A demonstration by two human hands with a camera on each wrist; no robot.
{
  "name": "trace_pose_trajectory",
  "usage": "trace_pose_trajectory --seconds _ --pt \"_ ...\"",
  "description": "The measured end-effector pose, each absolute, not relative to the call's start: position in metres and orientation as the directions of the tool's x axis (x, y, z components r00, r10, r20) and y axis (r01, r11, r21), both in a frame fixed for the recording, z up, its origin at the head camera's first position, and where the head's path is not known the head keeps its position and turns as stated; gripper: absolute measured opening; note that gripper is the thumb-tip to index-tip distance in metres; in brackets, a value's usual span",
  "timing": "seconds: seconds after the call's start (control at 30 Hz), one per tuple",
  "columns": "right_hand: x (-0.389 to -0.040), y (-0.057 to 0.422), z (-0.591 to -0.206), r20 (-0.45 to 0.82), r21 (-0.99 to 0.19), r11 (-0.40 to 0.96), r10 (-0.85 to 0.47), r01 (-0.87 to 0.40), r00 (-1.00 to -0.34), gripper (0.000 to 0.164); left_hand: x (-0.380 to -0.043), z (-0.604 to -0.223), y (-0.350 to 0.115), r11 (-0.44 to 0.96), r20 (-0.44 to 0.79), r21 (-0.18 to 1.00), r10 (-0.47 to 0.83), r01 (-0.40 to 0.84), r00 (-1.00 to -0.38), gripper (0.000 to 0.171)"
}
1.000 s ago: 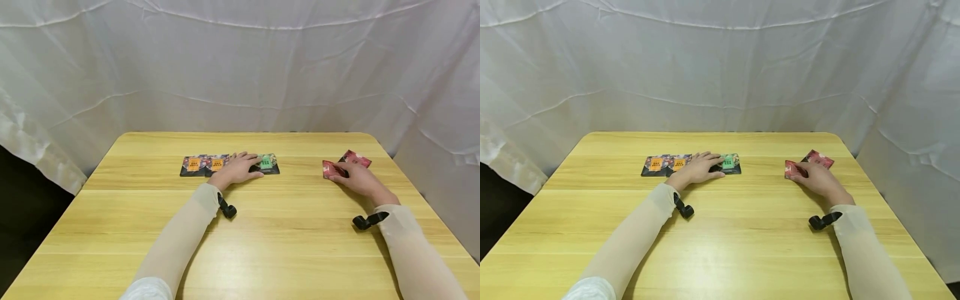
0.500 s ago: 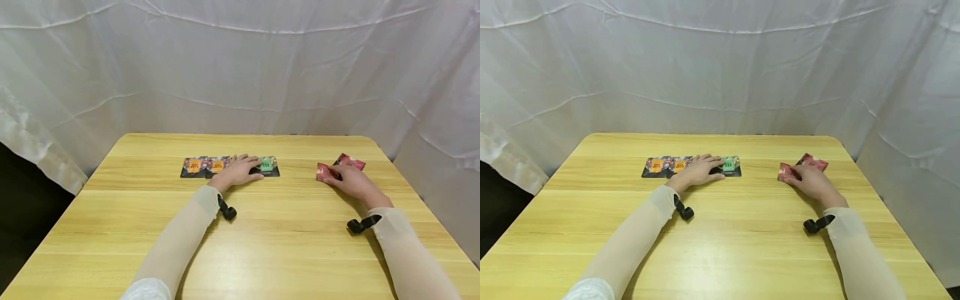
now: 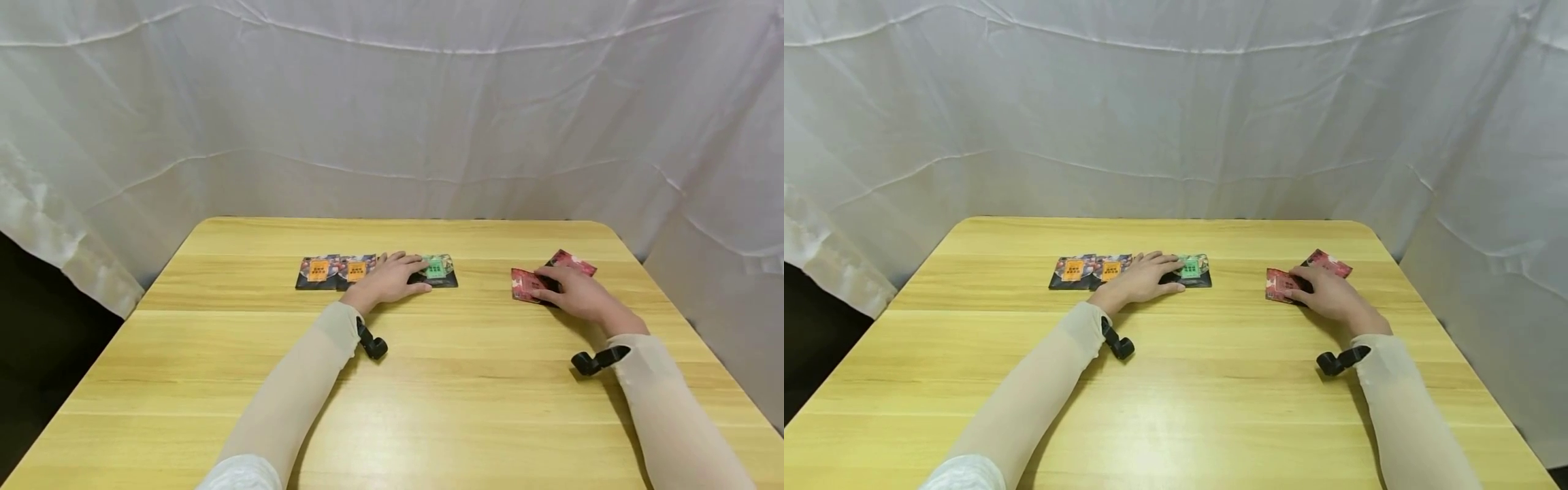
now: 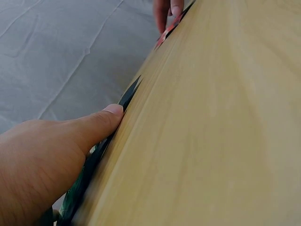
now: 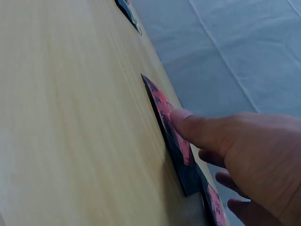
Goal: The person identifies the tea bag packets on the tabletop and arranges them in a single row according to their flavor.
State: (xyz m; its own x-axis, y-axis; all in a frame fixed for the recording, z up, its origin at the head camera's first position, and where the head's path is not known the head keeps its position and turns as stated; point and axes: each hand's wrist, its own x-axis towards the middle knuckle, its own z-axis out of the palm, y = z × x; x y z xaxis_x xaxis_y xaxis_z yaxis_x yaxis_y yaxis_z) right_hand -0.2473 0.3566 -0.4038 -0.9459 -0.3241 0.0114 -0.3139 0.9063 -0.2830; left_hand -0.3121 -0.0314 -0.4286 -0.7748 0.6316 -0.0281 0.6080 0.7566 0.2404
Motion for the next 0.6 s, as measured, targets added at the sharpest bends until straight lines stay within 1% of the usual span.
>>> trace_pose_trajectory --seconds 0.23,0.4,0.6 --pt "-0.246 0.350 -0.402 -0.015 -0.346 0.872 -0.374 -0.346 -0.927 0.059 -0.311 -0.425 -0.032 0.752 -0.038 0.257 0.635 0.606 -0.772 0.072" --pt "-0.251 0.338 -0.403 0.022 -0.299 0.874 -0.394 -0.382 -0.919 0.058 -0.311 -0.423 -0.032 0.755 -0.036 0.256 0.632 0.604 -0.774 0.071" --pt "-0.256 0.330 -0.402 -0.016 -0.289 0.880 -0.399 -0.377 -0.917 0.051 -0.312 -0.425 -0.031 0.752 -0.030 0.237 0.638 0.615 -0.769 0.072"
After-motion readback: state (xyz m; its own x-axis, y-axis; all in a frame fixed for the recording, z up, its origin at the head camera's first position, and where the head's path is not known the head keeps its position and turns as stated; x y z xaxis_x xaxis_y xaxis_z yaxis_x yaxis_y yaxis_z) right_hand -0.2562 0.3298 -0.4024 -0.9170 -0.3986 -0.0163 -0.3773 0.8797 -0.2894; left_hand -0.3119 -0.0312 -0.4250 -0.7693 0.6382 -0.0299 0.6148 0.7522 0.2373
